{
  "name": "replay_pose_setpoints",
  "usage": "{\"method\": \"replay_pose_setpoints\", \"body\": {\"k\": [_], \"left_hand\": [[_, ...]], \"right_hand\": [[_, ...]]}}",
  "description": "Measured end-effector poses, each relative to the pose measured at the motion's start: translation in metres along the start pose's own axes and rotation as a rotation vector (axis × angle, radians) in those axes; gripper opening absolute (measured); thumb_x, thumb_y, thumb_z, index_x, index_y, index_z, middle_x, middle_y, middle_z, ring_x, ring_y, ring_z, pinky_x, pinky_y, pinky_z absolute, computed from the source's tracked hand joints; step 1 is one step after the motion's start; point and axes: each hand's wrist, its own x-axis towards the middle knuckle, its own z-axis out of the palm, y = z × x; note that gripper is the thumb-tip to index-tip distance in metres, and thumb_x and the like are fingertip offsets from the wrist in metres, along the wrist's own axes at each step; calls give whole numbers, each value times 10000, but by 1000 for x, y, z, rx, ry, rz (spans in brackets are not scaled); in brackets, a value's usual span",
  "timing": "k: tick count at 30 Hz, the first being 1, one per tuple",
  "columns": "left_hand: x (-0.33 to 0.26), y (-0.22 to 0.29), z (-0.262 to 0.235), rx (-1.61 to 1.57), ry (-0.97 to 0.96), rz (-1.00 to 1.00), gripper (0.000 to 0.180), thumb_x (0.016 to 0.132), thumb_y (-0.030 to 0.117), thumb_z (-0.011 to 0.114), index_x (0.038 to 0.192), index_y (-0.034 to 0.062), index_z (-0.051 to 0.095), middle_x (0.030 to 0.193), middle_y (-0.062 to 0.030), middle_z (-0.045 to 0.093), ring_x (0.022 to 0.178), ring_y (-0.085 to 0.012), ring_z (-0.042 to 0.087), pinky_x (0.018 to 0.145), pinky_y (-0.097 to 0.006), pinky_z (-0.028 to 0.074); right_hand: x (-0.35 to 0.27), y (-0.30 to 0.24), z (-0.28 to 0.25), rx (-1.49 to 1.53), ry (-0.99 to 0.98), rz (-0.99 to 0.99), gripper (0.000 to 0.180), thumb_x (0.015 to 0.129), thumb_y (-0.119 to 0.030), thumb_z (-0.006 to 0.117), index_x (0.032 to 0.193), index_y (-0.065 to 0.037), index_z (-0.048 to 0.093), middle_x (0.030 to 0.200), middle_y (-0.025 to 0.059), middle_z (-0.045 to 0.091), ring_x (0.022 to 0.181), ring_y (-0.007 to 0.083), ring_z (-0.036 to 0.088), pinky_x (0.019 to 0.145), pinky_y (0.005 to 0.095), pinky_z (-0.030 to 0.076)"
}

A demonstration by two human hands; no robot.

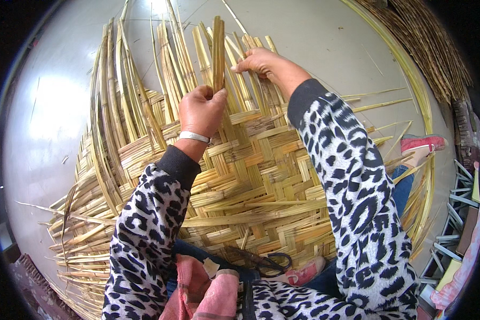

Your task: The person weaves a basket by hand, interlacing thin bamboo strips over and under a vertical framework. They occasionally use scissors to trim excess strip length and adjust the weave to maintain even tension.

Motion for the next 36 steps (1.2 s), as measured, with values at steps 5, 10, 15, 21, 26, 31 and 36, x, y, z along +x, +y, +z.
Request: {"method": "replay_pose_setpoints", "body": {"k": [5, 10, 15, 21, 26, 31, 36], "left_hand": [[6, -9, 10, 4, 9, -12, 323, 834, 299, 703, 900, -17, 721, 657, -98, 676, 613, -173, 652, 628, -329, 516], [18, -8, 8, 60, -238, 36, 336, 848, 291, 716, 949, -29, 723, 663, -79, 662, 580, -148, 621, 591, -311, 496], [36, -1, 2, 74, -489, -126, 409, 831, 324, 772, 1032, -28, 720, 731, -56, 674, 604, -132, 626, 517, -291, 512], [44, 4, 3, 261, -592, -124, 466, 836, 328, 773, 1094, -52, 694, 850, -95, 712, 646, -135, 665, 580, -282, 562], [27, -8, 3, 84, -401, 6, 400, 884, 279, 713, 1152, -17, 679, 947, -140, 729, 669, -156, 692, 614, -290, 565], [-18, -24, 2, 569, 66, 480, 255, 933, 245, 644, 1117, 76, 697, 1050, -98, 699, 795, -244, 699, 707, -338, 571], [-40, -22, 0, 883, -166, 611, 292, 961, 309, 547, 1153, 111, 643, 1145, -91, 579, 1046, -286, 563, 869, -391, 494]], "right_hand": [[-27, 12, -15, 417, -98, -52, 327, 775, -189, 814, 1040, -94, 648, 889, -5, 665, 791, 96, 612, 747, 272, 484], [-47, 19, -15, 692, -186, -218, 279, 863, -189, 752, 1110, -104, 654, 1017, -1, 664, 1005, 123, 579, 995, 297, 391], [-62, 31, -21, 872, -106, -232, 297, 865, -198, 755, 1121, -96, 646, 998, -5, 659, 901, 118, 614, 840, 287, 498], [-82, 54, -19, 550, 232, -137, 189, 920, -156, 685, 1094, -82, 671, 889, -10, 664, 719, 58, 596, 586, 208, 491], [-110, 77, 1, 84, 567, -92, 155, 876, -211, 699, 962, -85, 724, 751, 64, 695, 645, 149, 635, 619, 300, 511], [-113, 82, 13, -155, 742, -234, 180, 873, -242, 706, 986, -102, 721, 695, 80, 684, 624, 163, 641, 636, 320, 520], [-118, 88, 13, -180, 781, -394, 182, 878, -251, 693, 990, -110, 718, 721, 104, 693, 632, 219, 656, 644, 346, 519]]}}
